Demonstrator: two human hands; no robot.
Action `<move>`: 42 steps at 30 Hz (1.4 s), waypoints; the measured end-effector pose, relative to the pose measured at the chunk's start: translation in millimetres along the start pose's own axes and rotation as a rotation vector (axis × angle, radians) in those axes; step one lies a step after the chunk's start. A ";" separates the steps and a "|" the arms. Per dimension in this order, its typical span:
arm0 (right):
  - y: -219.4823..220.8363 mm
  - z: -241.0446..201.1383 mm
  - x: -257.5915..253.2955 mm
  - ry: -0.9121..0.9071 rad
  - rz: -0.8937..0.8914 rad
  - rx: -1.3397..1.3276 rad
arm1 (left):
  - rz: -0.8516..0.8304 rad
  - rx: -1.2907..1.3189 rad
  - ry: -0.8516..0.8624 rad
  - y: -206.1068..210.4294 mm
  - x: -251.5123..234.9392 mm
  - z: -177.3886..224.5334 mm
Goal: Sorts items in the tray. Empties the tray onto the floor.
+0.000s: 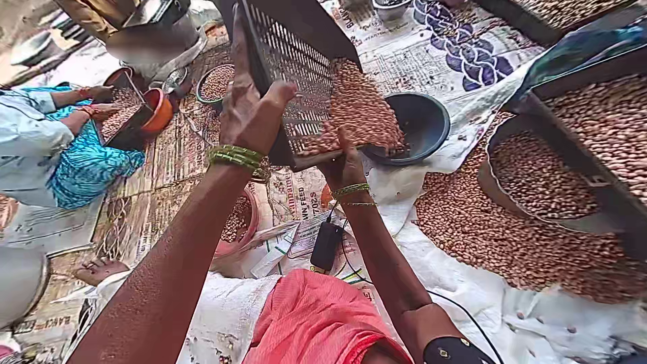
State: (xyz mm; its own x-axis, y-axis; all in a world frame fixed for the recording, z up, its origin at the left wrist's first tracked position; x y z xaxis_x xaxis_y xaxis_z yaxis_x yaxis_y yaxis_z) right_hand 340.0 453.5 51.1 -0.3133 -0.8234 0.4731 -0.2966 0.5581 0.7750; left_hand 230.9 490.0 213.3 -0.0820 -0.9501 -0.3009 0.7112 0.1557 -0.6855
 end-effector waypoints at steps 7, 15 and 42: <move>3.0 -24.8 -6.9 -0.028 0.026 -0.110 | -0.055 -0.146 0.052 19.6 -3.8 39.8; -35.3 4.9 -66.6 -0.305 -0.096 -0.261 | -0.119 -0.263 0.420 43.6 38.8 62.7; -14.1 103.4 76.8 0.026 -0.223 0.817 | 0.663 0.833 -0.623 -112.3 267.2 -170.9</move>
State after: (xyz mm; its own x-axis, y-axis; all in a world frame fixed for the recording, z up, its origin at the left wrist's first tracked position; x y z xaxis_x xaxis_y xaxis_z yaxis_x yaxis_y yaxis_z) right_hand 226.8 393.0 33.2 -0.1523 -0.9197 0.3619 -0.9108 0.2728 0.3098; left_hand 9.8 264.9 96.6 0.6487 -0.7551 0.0945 0.7350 0.6539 0.1796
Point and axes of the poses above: each hand's wrist, its own x-axis away from the middle knuckle, its own y-axis out of the palm, z = x × y, the point moved 1 cm from there along -x, towards the middle knuckle, and after that the axes turned 9 degrees about z, right-handed, at the moved point
